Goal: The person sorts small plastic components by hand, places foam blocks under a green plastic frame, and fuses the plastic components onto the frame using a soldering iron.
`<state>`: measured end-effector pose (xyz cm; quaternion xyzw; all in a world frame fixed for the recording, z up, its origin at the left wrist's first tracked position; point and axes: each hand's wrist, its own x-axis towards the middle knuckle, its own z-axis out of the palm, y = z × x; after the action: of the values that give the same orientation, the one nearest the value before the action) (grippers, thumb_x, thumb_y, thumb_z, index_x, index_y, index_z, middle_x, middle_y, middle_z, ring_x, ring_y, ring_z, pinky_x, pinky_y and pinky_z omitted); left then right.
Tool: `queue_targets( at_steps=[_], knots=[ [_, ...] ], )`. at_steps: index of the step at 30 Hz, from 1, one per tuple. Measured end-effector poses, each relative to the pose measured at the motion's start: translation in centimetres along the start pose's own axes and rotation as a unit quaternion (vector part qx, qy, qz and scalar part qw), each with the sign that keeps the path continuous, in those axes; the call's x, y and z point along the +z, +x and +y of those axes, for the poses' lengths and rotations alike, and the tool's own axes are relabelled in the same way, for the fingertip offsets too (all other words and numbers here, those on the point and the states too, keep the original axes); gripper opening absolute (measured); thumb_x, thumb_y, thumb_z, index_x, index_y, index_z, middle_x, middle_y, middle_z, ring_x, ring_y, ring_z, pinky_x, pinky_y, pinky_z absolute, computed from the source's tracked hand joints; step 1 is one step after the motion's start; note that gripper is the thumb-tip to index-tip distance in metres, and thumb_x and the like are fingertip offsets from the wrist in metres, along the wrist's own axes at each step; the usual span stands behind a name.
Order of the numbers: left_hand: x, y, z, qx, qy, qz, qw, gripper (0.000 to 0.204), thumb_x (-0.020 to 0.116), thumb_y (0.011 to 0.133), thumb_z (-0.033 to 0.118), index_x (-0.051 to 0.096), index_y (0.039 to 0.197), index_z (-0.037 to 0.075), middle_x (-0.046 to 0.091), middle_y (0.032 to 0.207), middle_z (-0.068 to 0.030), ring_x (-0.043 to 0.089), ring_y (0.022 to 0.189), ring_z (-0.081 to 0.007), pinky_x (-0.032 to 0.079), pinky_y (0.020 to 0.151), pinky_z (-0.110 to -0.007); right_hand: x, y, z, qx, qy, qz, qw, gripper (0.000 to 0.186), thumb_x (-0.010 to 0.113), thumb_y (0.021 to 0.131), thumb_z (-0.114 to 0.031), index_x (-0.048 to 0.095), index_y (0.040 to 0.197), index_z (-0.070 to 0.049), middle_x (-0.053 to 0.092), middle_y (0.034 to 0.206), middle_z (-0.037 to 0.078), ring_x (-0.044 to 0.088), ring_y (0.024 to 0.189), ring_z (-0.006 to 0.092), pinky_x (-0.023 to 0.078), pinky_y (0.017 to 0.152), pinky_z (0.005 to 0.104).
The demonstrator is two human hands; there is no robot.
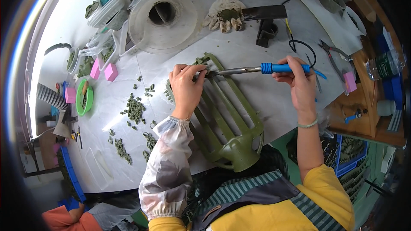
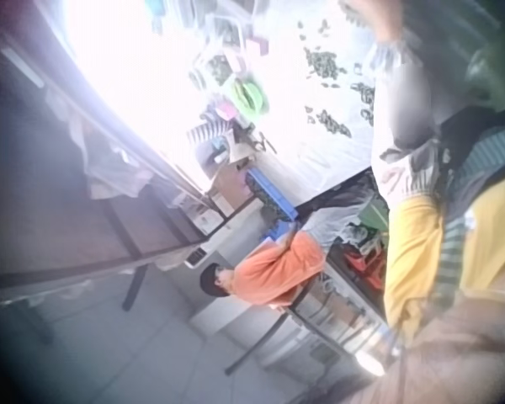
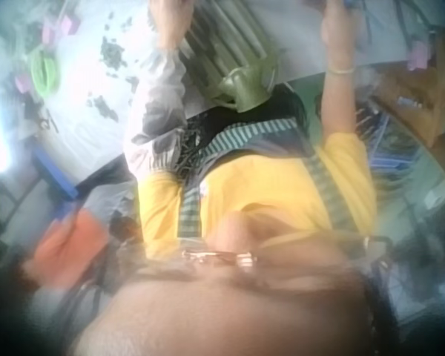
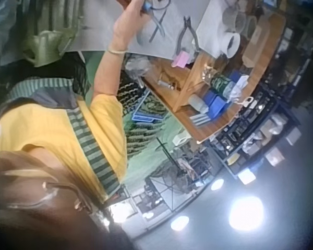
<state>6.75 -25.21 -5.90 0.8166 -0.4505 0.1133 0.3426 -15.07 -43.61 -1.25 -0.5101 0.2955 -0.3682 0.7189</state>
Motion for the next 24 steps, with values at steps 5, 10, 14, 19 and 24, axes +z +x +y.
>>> queue_targets(
  at_steps=[5,10,14,19,24],
  knots=[
    [-1.1,-0.5,-1.0,0.021,0.025,0.013,0.999,0.013,0.074,0.076,0.013,0.072,0.088,0.012,0.071,0.084,-0.0003,0.057,0.089,-0.0234,0.039,0.084,-0.037,0.4,-0.5,-1.1,-0.007,-0.033,0.022,0.999,0.026,0.063,0.093,-0.023,0.067,0.093,0.003,0.069,0.083,0.012,0.069,0.064,0.0191,0.057,0.059,0.0271],
    [-1.5,-0.1,-0.2,0.074,-0.016,0.037,0.996,0.02,0.074,0.077,0.012,0.07,0.096,0.011,0.069,0.089,-0.0032,0.058,0.082,-0.0268,0.045,0.077,-0.039,-3.1,-1.0,-2.4,-0.022,-0.066,0.053,0.996,0.029,0.064,0.092,-0.029,0.067,0.097,0.0,0.068,0.085,0.009,0.068,0.068,0.0163,0.056,0.062,0.0247],
    [-9.6,-2.7,-1.4,-0.103,-0.159,-0.006,0.982,0.018,0.068,0.088,0.01,0.064,0.104,0.002,0.068,0.094,-0.0078,0.064,0.084,-0.0157,0.051,0.075,-0.027,-3.7,-1.4,-2.3,-0.009,-0.07,0.046,0.996,0.03,0.064,0.093,-0.031,0.067,0.095,-0.002,0.067,0.083,0.007,0.066,0.067,0.0134,0.053,0.062,0.0217],
    [-22.4,-14.8,-9.1,-0.265,0.185,-0.098,0.941,0.019,0.064,0.083,0.005,0.061,0.102,0.006,0.063,0.095,-0.0134,0.063,0.087,-0.0317,0.051,0.076,-0.041,-3.3,-1.9,-1.9,0.002,-0.062,0.031,0.998,0.029,0.063,0.093,-0.031,0.066,0.093,-0.002,0.067,0.081,0.006,0.066,0.066,0.0118,0.052,0.061,0.0203],
    [-24.6,-22.1,-10.3,-0.308,0.316,-0.105,0.891,0.028,0.069,0.081,0.008,0.059,0.106,0.004,0.061,0.093,-0.0156,0.061,0.087,-0.0353,0.05,0.075,-0.044,-2.7,-2.3,-1.8,0.002,-0.063,0.017,0.998,0.029,0.063,0.093,-0.031,0.066,0.093,-0.003,0.067,0.081,0.006,0.066,0.065,0.0118,0.053,0.06,0.0199]
  ],
)
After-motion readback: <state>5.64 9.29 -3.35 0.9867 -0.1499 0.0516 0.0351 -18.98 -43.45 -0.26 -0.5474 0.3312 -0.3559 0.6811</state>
